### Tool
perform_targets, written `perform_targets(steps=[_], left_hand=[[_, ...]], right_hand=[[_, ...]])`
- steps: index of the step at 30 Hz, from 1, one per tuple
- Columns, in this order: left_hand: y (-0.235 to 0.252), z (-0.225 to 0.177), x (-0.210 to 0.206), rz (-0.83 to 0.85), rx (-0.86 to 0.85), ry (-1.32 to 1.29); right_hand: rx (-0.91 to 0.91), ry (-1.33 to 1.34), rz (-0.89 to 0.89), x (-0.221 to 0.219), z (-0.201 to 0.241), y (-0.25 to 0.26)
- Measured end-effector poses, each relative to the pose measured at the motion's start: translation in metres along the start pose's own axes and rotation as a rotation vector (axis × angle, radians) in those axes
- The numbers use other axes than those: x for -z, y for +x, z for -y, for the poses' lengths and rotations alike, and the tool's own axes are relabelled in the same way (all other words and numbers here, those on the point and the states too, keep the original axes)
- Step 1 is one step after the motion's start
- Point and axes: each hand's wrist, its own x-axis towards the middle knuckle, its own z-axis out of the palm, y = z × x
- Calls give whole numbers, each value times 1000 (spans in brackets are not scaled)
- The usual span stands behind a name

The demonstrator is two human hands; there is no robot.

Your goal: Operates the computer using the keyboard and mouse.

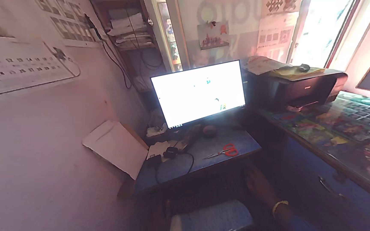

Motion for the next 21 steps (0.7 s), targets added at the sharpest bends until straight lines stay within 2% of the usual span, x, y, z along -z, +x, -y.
perform_targets(steps=[5,8,12,16,21], left_hand=[[-4,-6,6,-18,-1,-27],[-3,1,-5,-89,-20,-6],[3,6,-4,27,22,-35],[3,1,-2,-42,-4,22],[3,-13,13,-38,-15,-9]], right_hand=[[11,11,7,6,5,-1],[0,-1,10,4,3,-1],[-19,-14,32,0,-1,3],[-20,-11,22,1,0,2],[-7,-6,13,3,0,3]])
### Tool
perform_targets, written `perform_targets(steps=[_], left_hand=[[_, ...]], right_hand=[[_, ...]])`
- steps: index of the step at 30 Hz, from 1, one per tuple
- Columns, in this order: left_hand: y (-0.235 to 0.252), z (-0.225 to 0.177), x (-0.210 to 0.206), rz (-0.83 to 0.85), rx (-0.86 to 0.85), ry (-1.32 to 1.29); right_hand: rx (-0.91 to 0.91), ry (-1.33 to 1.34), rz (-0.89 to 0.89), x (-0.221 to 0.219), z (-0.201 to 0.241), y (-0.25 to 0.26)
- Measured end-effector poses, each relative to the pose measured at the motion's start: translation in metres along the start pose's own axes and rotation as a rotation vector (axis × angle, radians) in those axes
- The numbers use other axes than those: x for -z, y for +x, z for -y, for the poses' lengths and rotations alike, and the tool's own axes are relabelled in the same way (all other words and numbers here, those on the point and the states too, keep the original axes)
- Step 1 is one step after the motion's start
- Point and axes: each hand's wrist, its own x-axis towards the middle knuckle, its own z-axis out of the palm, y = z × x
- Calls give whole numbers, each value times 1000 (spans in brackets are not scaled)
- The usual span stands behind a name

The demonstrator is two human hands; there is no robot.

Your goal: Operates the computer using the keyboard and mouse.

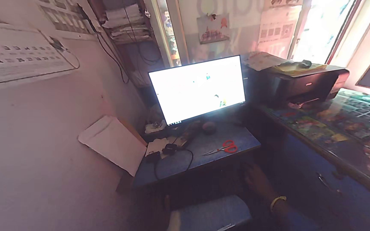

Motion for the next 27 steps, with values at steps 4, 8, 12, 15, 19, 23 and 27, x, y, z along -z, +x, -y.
perform_targets(steps=[4,8,12,15,19,23,27], left_hand=[[0,1,1,30,12,-3],[1,30,-34,-69,-46,32],[1,19,-19,-40,-43,43],[1,-36,45,258,59,24],[-3,-28,8,185,-110,118],[-20,-62,-20,125,-448,176],[-32,-117,-16,342,-566,122]], right_hand=[[5,6,-5,-1,-1,1],[4,-3,13,-2,-2,1],[-3,5,0,0,1,-1],[-5,35,6,7,8,-3],[-68,9,56,10,11,1],[-45,-4,33,4,7,0],[-52,-2,35,8,8,3]])
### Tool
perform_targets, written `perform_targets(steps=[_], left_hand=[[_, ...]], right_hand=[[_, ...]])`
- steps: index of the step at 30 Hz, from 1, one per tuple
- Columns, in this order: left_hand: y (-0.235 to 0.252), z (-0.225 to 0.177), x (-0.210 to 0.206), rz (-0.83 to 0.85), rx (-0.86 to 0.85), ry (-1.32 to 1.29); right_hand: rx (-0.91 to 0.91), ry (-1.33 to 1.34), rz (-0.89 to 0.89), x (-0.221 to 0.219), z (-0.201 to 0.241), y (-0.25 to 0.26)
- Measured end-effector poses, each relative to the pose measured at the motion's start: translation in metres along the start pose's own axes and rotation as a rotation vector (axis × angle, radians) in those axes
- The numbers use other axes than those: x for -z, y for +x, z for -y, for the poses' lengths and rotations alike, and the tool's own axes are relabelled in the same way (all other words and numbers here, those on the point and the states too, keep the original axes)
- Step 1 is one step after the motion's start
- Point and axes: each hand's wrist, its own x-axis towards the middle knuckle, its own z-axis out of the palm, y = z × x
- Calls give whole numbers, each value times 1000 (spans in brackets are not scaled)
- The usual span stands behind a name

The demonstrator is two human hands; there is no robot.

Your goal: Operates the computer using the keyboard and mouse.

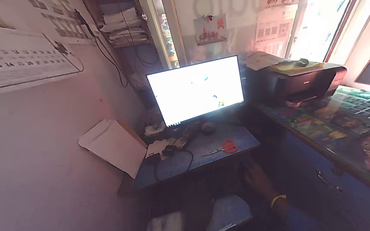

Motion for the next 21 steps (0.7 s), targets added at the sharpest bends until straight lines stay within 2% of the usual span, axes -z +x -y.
perform_targets(steps=[3,5,8,10,12,15,18,21], left_hand=[[2,-12,-9,-33,-82,-70],[0,-12,-4,19,-71,-71],[-13,-1,9,39,78,21],[-27,15,24,156,274,112],[-47,47,13,-61,388,83],[-71,80,8,-113,525,4],[-74,71,33,-40,522,52],[-77,81,21,-212,414,35]], right_hand=[[-12,15,-5,0,0,-1],[-13,27,-11,-2,-1,-3],[-12,58,20,1,1,-6],[-31,85,54,9,7,-6],[-97,100,92,17,15,-2],[-47,40,44,10,10,-2],[-22,55,40,6,6,-3],[-57,69,90,5,-2,2]])
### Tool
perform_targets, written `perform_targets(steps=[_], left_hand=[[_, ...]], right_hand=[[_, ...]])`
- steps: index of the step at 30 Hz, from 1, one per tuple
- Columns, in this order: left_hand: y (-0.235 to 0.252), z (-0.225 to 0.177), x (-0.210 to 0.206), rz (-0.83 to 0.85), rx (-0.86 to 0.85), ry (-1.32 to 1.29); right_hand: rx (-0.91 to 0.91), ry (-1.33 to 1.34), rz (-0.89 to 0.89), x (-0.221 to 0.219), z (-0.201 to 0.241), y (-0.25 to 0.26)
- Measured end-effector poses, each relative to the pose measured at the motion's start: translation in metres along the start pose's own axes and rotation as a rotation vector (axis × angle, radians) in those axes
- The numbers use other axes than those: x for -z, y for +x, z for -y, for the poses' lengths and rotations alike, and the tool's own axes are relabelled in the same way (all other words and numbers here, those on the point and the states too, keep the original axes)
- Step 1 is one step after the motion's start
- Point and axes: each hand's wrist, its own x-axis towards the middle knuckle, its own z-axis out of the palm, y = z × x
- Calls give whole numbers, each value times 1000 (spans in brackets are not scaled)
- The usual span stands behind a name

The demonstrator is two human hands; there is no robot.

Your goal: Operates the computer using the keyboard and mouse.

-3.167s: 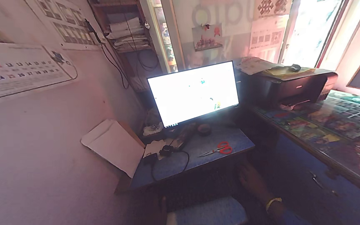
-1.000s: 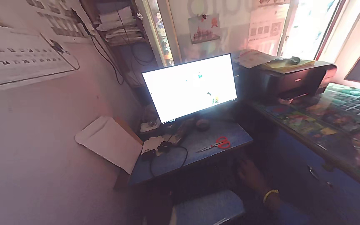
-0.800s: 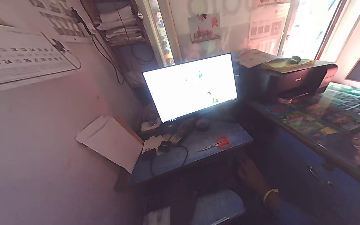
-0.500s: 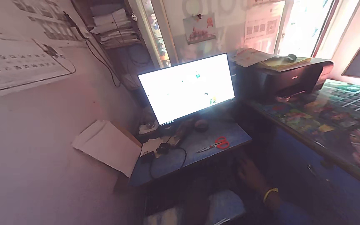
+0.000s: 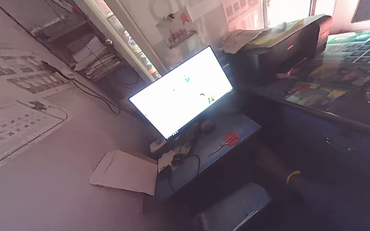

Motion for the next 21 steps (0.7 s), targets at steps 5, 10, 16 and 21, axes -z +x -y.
perform_targets(steps=[5,10,16,21], left_hand=[[14,7,-2,8,40,59],[34,-20,16,154,89,85],[31,-28,-7,187,95,233],[23,-12,-7,61,202,25]], right_hand=[[3,36,-57,-16,-8,8],[-32,90,-12,3,4,-4],[8,32,-13,2,-5,-2],[51,51,-12,-3,-5,-4]])
